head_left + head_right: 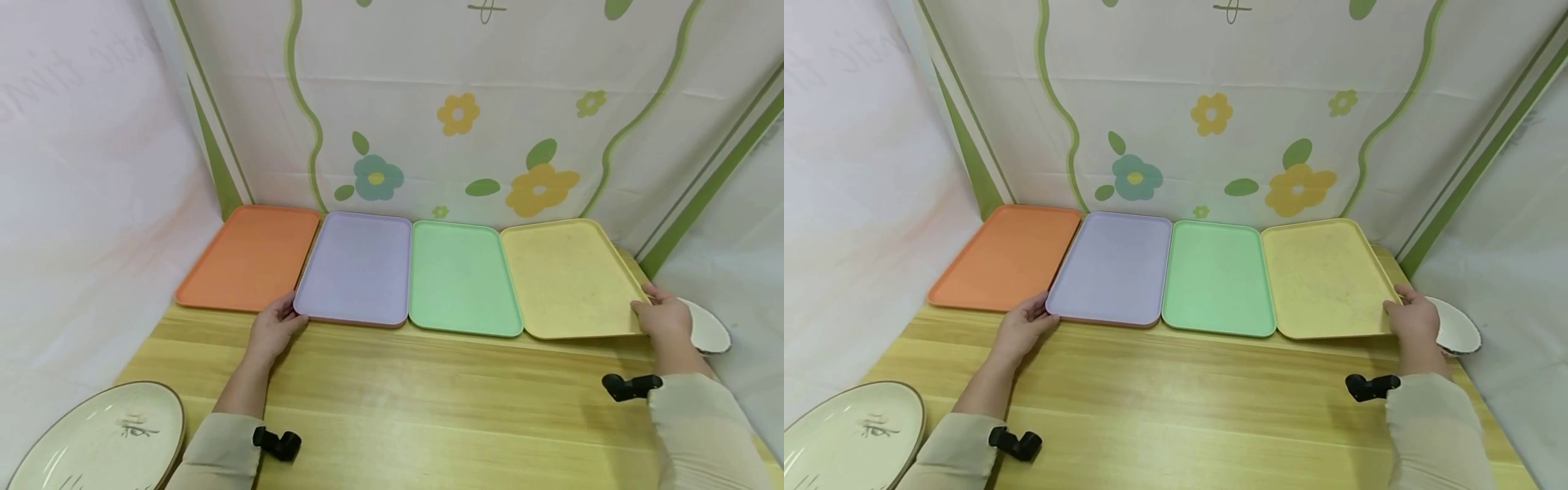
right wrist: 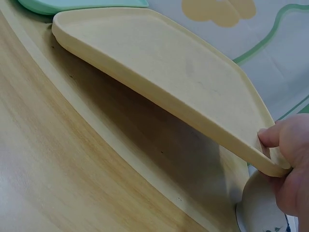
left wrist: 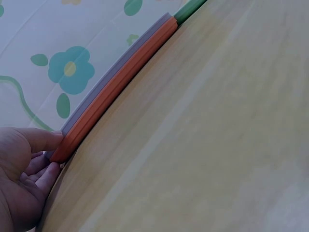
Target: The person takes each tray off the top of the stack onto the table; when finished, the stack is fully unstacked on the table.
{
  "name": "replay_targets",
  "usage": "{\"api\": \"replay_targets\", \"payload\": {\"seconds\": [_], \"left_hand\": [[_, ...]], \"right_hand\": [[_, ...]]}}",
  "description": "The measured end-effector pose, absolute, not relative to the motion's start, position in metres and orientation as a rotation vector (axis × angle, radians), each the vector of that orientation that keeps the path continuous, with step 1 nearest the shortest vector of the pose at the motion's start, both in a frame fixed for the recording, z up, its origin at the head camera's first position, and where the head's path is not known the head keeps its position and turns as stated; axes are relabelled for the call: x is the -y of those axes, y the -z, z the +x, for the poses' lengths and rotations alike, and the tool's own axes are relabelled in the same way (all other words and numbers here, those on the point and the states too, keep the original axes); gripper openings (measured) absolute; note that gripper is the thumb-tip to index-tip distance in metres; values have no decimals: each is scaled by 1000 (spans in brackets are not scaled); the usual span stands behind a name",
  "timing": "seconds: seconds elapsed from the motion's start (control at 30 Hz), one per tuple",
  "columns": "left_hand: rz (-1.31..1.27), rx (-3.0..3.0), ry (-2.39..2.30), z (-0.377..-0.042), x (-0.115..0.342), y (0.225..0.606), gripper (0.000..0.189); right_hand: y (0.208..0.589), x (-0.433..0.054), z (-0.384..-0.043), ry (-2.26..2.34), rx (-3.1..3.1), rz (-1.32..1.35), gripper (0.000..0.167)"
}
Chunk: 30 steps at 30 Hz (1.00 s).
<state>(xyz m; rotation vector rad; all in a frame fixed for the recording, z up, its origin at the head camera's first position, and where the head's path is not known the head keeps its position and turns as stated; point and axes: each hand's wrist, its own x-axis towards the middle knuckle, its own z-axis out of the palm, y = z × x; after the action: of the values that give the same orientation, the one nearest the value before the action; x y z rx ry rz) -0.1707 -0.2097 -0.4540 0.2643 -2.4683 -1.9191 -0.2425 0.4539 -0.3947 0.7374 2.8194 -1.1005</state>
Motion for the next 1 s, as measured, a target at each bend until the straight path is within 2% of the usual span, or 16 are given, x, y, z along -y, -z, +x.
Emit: {"api": "replay_targets", "payload": {"seconds": [0.2,0.4,0.57,1.0], "left_hand": [[247,2466,1912,-170,209,454,63],[233,2469,1910,-169,209,453,63],[241,2465,1914,-169,209,452,63],[254,2454,1933,-169,209,454,63]], "right_hand": [[392,-451,-240,1064,-2833,731,64],[391,-448,-240,1139,-2817,717,72],[386,-437,-240,1215,-2817,607,77],[388,-384,-247,1282,-2867,360,73]]}}
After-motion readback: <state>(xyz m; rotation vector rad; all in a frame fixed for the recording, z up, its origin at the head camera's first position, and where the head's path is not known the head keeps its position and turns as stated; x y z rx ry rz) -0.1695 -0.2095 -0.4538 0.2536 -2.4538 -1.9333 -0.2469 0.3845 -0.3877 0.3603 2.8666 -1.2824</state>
